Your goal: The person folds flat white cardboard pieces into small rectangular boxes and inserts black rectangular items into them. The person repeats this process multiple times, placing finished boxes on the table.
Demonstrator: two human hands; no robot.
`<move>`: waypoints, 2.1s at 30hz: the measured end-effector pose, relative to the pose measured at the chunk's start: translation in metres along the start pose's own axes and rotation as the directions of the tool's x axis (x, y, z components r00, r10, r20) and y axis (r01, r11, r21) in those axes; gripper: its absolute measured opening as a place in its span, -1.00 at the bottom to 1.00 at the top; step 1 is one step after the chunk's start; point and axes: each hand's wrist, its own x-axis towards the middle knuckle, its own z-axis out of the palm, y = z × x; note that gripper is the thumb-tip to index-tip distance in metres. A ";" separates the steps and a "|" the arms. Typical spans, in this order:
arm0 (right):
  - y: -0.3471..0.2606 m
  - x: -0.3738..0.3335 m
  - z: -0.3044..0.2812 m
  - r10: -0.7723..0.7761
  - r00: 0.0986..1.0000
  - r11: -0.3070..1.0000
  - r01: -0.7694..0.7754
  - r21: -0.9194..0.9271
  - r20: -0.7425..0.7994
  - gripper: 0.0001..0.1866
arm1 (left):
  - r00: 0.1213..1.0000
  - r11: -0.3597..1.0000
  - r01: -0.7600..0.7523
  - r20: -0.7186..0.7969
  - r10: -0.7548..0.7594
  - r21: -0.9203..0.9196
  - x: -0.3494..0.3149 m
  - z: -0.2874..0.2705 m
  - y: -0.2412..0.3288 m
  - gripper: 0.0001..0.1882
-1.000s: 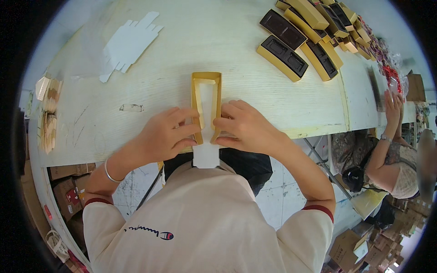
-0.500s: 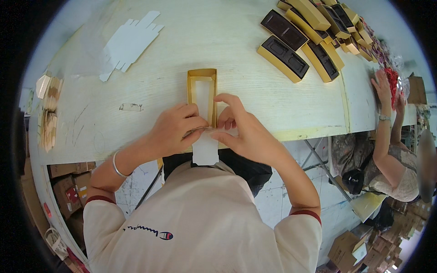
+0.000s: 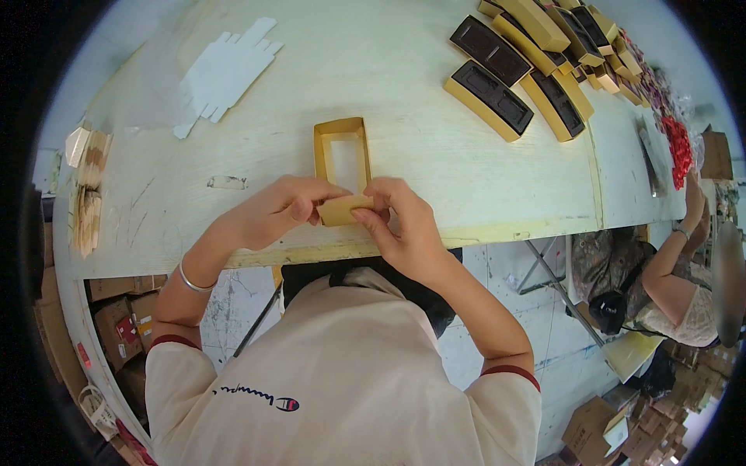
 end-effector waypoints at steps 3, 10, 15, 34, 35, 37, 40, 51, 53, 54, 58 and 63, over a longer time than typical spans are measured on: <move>-0.012 0.006 0.003 0.050 0.999 0.997 -0.050 -0.057 -0.001 -0.73 | 0.993 0.993 0.116 -0.027 -0.116 0.009 0.000 0.000 0.006 -0.77; -0.003 0.006 0.007 -0.430 0.896 0.696 0.405 -0.593 0.108 -0.74 | 0.952 0.953 -0.033 -0.280 0.122 0.302 -0.007 0.026 -0.008 -0.83; -0.005 0.008 -0.001 -0.248 0.883 0.652 0.457 -0.605 0.399 -0.75 | 0.924 0.756 -0.120 -0.205 0.322 0.644 -0.014 0.037 -0.018 -0.84; 0.042 0.223 -0.096 -0.471 0.880 0.543 0.339 -0.768 0.055 -0.70 | 0.974 0.632 -0.119 -0.035 0.226 0.765 -0.006 -0.019 0.005 -0.57; 0.052 0.246 -0.103 -0.478 0.875 0.505 0.341 -0.793 0.073 -0.69 | 0.963 0.628 -0.090 -0.093 0.253 0.773 -0.005 -0.020 0.008 -0.52; 0.072 0.293 -0.107 -0.493 0.862 0.432 0.358 -0.828 0.116 -0.67 | 0.946 0.626 0.011 -0.211 0.246 0.780 -0.009 -0.019 0.005 -0.42; 0.085 0.340 -0.104 -0.256 0.937 0.266 0.306 -0.914 0.239 -0.70 | 0.924 0.672 0.164 -0.351 0.152 0.722 -0.018 -0.014 -0.007 -0.34; 0.078 0.380 -0.116 -0.184 0.930 0.374 0.366 -0.852 0.319 -0.86 | 0.927 0.784 0.134 -0.355 0.117 0.606 -0.020 -0.030 -0.015 -0.30; 0.073 0.374 -0.125 -0.261 0.930 0.327 0.338 -0.883 0.259 -0.82 | 0.930 0.801 0.132 -0.352 0.103 0.583 -0.018 -0.030 -0.016 -0.26; 0.064 0.373 -0.122 -0.418 0.878 0.401 0.409 -0.820 0.233 -0.80 | 0.929 0.807 0.153 -0.362 0.080 0.571 -0.020 -0.031 -0.016 -0.24; -0.013 0.306 -0.095 -0.264 0.961 0.910 0.276 -0.309 0.081 -0.64 | 0.940 0.765 0.184 -0.339 0.048 0.617 -0.020 -0.037 -0.016 -0.14; -0.054 0.191 -0.074 0.065 0.721 0.848 -0.405 0.343 0.689 -0.82 | 0.958 0.834 0.180 -0.286 -0.028 0.521 -0.015 -0.043 -0.010 -0.13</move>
